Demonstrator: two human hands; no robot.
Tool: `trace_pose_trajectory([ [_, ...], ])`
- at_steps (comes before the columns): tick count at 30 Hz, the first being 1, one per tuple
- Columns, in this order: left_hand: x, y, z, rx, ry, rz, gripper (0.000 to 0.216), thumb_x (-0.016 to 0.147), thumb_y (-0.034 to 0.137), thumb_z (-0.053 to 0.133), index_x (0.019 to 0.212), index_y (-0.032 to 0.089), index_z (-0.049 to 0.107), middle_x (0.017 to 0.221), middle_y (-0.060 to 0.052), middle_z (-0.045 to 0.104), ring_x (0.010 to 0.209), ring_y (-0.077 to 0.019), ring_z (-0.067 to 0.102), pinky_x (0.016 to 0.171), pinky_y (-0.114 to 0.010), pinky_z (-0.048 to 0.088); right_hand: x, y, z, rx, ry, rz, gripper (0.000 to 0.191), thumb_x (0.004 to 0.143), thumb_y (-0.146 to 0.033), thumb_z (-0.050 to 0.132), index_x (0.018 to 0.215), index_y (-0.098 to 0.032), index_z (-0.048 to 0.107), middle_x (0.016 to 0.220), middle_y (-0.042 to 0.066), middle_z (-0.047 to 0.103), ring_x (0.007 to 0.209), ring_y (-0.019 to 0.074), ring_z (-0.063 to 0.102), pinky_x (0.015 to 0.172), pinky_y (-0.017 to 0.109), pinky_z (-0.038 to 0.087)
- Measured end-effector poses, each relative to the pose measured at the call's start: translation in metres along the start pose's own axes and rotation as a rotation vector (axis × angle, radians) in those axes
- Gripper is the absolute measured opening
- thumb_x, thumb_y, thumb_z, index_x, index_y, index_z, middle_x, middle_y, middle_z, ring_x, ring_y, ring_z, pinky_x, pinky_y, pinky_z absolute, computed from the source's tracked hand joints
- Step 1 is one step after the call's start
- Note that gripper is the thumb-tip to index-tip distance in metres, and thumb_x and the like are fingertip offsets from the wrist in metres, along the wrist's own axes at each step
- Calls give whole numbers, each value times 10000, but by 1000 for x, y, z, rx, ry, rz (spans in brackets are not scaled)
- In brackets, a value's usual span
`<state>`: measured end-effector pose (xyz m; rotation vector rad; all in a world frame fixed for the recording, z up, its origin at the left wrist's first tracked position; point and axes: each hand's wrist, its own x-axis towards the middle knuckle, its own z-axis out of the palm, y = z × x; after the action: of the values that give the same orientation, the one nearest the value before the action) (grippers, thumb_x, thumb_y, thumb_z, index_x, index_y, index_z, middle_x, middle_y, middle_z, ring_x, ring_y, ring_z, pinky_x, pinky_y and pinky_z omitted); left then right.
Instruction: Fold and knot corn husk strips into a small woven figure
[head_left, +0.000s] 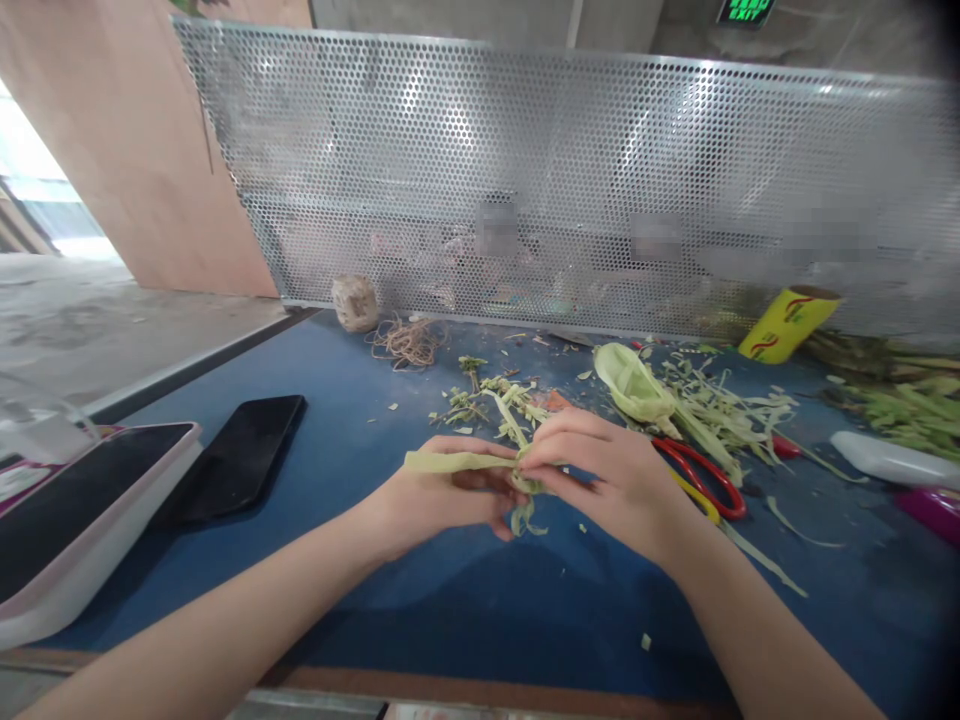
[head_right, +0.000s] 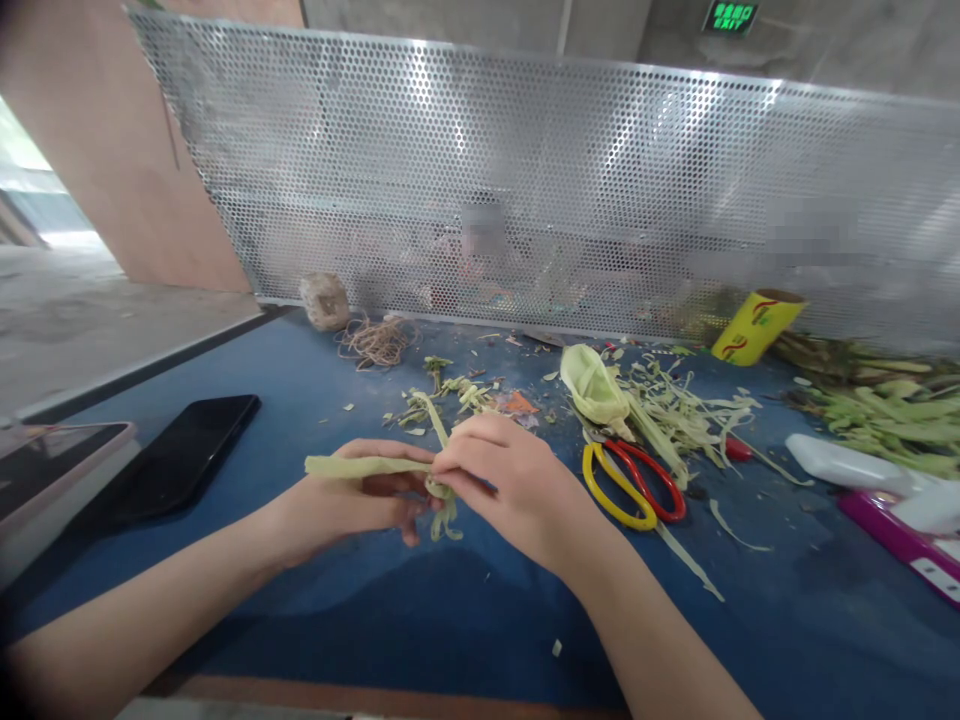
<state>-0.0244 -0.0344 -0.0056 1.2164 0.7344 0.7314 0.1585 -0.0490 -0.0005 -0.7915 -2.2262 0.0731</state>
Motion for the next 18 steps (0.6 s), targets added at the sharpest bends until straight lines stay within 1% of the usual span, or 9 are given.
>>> trace_pose_trajectory([
  [3,2,-2,-1,5,28,-31,236,550,17,700,747,146,689,610,7,683,537,-129,608,523,-248,542,-1,1,-4,-44,-82,-74,129,832,-157,502,833,-189,626,848,45,612,815,126,565,736,241,472],
  [5,3,-2,-2,14,47,-50,221,550,26,708,738,141,694,618,2,690,512,-122,603,519,-244,540,-2,1,-7,-58,-125,-107,147,834,-160,492,884,-189,628,885,57,611,830,132,562,729,246,477],
  [7,2,0,-2,22,49,-51,216,550,46,720,745,135,700,632,-6,695,509,-123,604,514,-242,538,-3,2,-10,-55,-154,-131,172,837,-151,483,937,-182,619,927,68,608,869,139,556,760,258,472],
  [12,1,3,-2,74,-7,-69,181,598,82,706,774,124,717,646,-14,685,518,-103,583,515,-224,528,-4,0,-13,-39,-197,-133,196,864,-127,432,937,-169,608,917,55,612,876,135,534,777,257,460],
  [18,1,3,-3,133,-28,-68,200,605,103,704,801,141,726,642,-2,670,514,-92,567,515,-210,514,-3,-4,-10,-72,-222,-132,184,869,-109,412,903,-155,587,923,54,607,877,137,529,819,270,438],
])
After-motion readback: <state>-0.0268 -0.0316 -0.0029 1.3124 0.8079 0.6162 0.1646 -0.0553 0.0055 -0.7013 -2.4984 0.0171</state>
